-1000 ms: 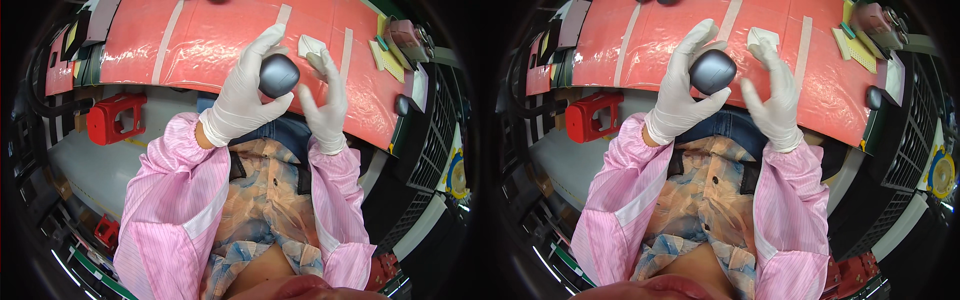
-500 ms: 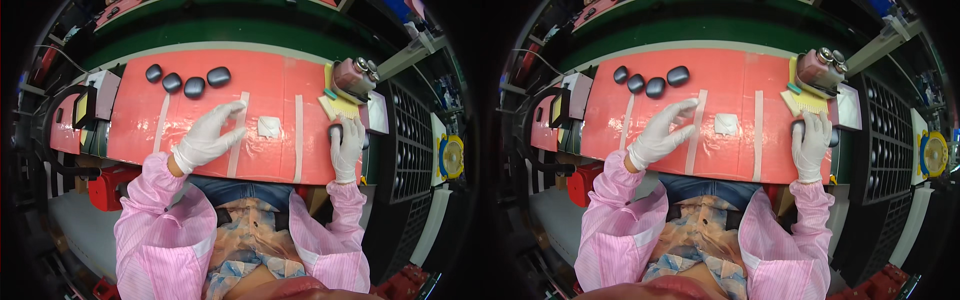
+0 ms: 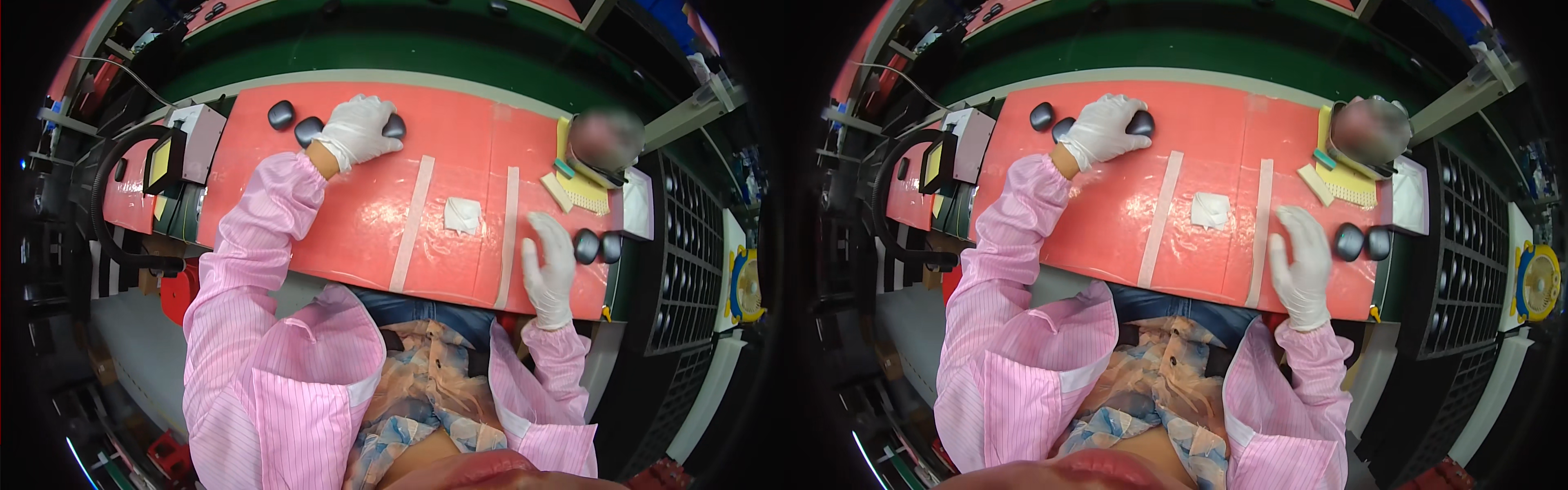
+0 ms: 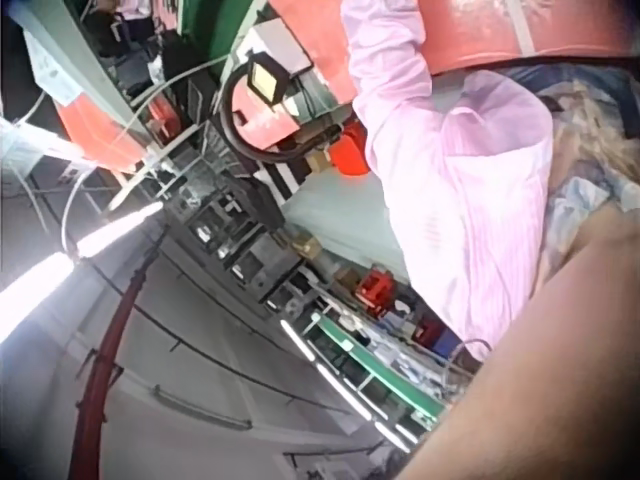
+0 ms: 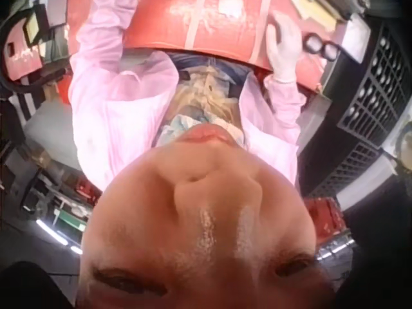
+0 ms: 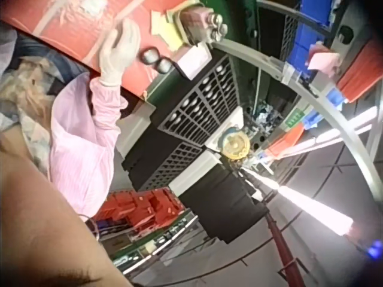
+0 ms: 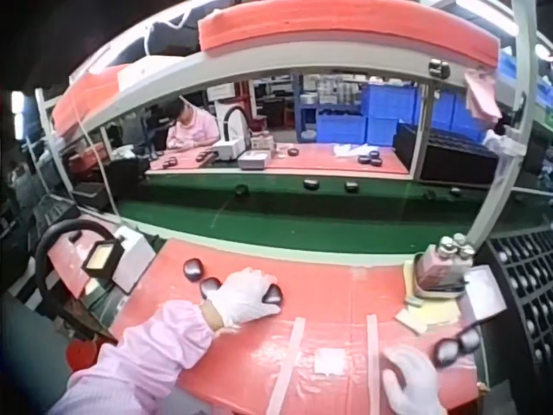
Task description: Cleaning and inspecting wireless earbud charging cases at a production station.
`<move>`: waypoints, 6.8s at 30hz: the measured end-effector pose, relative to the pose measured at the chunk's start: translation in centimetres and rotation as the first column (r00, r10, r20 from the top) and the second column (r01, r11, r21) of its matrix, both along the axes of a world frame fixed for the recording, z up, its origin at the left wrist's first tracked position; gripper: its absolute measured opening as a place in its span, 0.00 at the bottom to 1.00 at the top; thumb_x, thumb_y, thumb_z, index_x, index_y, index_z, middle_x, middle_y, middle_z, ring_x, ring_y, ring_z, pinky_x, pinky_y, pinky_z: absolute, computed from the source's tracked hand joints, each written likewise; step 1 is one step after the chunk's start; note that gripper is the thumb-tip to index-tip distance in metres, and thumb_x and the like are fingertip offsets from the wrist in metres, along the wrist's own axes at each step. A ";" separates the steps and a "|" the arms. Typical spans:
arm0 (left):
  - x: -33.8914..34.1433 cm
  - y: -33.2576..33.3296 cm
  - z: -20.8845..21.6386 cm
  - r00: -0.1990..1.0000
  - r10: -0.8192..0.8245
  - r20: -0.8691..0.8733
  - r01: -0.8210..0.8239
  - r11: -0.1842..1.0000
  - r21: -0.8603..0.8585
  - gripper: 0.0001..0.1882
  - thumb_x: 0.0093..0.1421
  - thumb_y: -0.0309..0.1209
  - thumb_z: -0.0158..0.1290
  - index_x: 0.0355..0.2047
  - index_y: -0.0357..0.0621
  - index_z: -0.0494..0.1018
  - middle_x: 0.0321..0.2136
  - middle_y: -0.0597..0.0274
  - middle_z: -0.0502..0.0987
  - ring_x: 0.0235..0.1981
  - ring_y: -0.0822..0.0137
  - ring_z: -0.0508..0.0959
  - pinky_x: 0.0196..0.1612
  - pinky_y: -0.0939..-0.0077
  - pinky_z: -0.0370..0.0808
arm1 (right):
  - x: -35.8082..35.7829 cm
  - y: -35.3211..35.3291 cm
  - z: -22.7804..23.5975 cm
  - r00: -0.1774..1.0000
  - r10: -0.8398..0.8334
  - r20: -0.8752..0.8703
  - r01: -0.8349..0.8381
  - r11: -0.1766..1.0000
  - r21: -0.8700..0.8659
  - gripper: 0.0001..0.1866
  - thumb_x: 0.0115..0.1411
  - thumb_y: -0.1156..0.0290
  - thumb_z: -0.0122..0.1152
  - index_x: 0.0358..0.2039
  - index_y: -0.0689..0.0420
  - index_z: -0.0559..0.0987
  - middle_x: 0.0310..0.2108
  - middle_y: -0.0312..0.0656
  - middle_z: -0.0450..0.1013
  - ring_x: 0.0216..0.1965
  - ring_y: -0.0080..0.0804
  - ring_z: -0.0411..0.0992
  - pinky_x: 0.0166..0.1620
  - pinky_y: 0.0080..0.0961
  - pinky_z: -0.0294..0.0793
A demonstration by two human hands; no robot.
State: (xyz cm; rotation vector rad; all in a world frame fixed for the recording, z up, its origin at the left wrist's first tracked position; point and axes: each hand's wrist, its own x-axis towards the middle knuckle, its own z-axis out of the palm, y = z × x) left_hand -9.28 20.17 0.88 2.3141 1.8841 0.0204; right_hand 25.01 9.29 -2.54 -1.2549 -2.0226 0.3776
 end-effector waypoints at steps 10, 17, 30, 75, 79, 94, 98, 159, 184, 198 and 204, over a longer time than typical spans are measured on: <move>-5.4 -5.1 0.5 0.979 -0.091 0.184 0.034 0.956 0.291 0.30 0.57 0.45 0.58 0.55 0.41 0.68 0.51 0.48 0.71 0.53 0.52 0.70 0.56 0.64 0.67 | -13.3 -6.6 -0.5 0.594 0.793 -0.137 -0.797 0.558 -0.229 0.25 0.51 0.78 0.56 0.53 0.59 0.71 0.53 0.47 0.70 0.53 0.45 0.68 0.55 0.34 0.66; -6.8 -7.9 0.9 0.885 -0.055 0.462 -0.035 0.982 0.185 0.26 0.58 0.43 0.57 0.52 0.40 0.71 0.46 0.52 0.75 0.47 0.56 0.75 0.53 0.67 0.69 | -19.0 -7.6 -3.9 0.434 0.865 -0.252 -0.897 0.441 -0.031 0.10 0.60 0.71 0.55 0.42 0.54 0.76 0.43 0.44 0.72 0.49 0.43 0.70 0.50 0.32 0.69; -16.5 9.1 -0.5 0.904 0.097 0.415 -0.253 0.906 0.339 0.28 0.59 0.40 0.55 0.56 0.38 0.66 0.52 0.47 0.71 0.55 0.52 0.70 0.57 0.66 0.67 | -1.9 -8.6 1.1 0.693 -0.220 -0.686 -0.599 0.354 -0.719 0.16 0.54 0.70 0.53 0.39 0.68 0.76 0.36 0.45 0.77 0.39 0.29 0.75 0.45 0.23 0.71; 2.8 41.1 -4.3 0.945 -0.092 0.313 0.117 0.991 -0.063 0.37 0.45 0.54 0.62 0.52 0.47 0.71 0.42 0.56 0.74 0.41 0.62 0.74 0.45 0.69 0.70 | -3.5 -6.1 -5.0 0.841 -0.325 -0.433 0.206 0.932 -0.299 0.14 0.54 0.90 0.40 0.35 0.65 0.75 0.23 0.49 0.77 0.16 0.29 0.74 0.19 0.22 0.75; 1.0 33.2 -0.3 0.798 0.019 0.603 0.254 0.896 -0.364 0.33 0.47 0.49 0.62 0.51 0.47 0.73 0.42 0.63 0.74 0.42 0.66 0.71 0.46 0.73 0.67 | -3.9 -4.8 -3.4 0.876 -0.220 -0.428 0.130 0.965 -0.229 0.13 0.55 0.89 0.42 0.35 0.65 0.75 0.21 0.46 0.76 0.16 0.28 0.73 0.21 0.22 0.73; 4.7 0.9 1.9 0.890 -0.316 0.328 0.366 0.925 -0.104 0.27 0.43 0.37 0.63 0.43 0.38 0.72 0.47 0.47 0.67 0.42 0.47 0.74 0.46 0.62 0.74 | -9.1 2.3 2.6 0.979 -0.065 0.193 0.070 0.997 -0.017 0.34 0.51 0.66 0.66 0.58 0.61 0.67 0.60 0.60 0.57 0.53 0.54 0.64 0.55 0.42 0.66; 3.5 -5.8 2.0 0.924 -0.223 0.310 0.188 0.973 0.137 0.25 0.44 0.37 0.63 0.42 0.40 0.71 0.45 0.47 0.68 0.43 0.49 0.75 0.42 0.61 0.75 | -7.7 3.5 0.3 0.964 -0.100 0.244 0.105 0.994 -0.005 0.34 0.50 0.63 0.67 0.56 0.62 0.68 0.55 0.65 0.61 0.53 0.60 0.64 0.55 0.45 0.64; -24.8 -30.6 -19.0 -0.937 -0.338 0.088 -0.306 0.669 -0.677 0.14 0.56 0.42 0.61 0.32 0.48 0.72 0.28 0.61 0.75 0.27 0.65 0.72 0.33 0.68 0.76 | -10.1 -0.5 -1.9 0.923 0.209 0.324 -0.241 0.969 0.059 0.12 0.57 0.78 0.57 0.42 0.58 0.80 0.30 0.43 0.74 0.34 0.39 0.72 0.69 0.47 0.42; -9.5 -27.7 -2.1 -0.618 0.177 0.766 -0.433 0.737 -0.520 0.41 0.65 0.59 0.35 0.58 0.29 0.62 0.30 0.56 0.76 0.25 0.69 0.75 0.25 0.82 0.70 | 8.4 17.8 9.6 0.878 -0.186 0.442 0.080 0.966 0.247 0.13 0.61 0.65 0.57 0.42 0.56 0.81 0.36 0.46 0.77 0.39 0.39 0.76 0.43 0.28 0.73; 6.4 -18.0 1.8 -0.725 0.289 0.625 -0.032 0.892 -0.451 0.36 0.64 0.60 0.39 0.48 0.33 0.71 0.44 0.46 0.77 0.39 0.58 0.81 0.40 0.70 0.79 | -9.3 1.4 8.4 0.836 0.548 -0.018 -0.536 0.823 0.189 0.17 0.52 0.83 0.58 0.43 0.58 0.80 0.38 0.40 0.76 0.39 0.32 0.73 0.44 0.26 0.72; 6.9 -18.4 1.0 -0.716 0.429 0.550 0.110 0.848 -0.518 0.32 0.66 0.55 0.37 0.44 0.36 0.74 0.41 0.51 0.79 0.42 0.60 0.80 0.40 0.65 0.81 | -10.8 -1.7 4.9 0.865 0.499 0.047 -0.493 0.832 0.254 0.24 0.41 0.85 0.62 0.40 0.49 0.84 0.29 0.36 0.72 0.32 0.33 0.70 0.36 0.27 0.70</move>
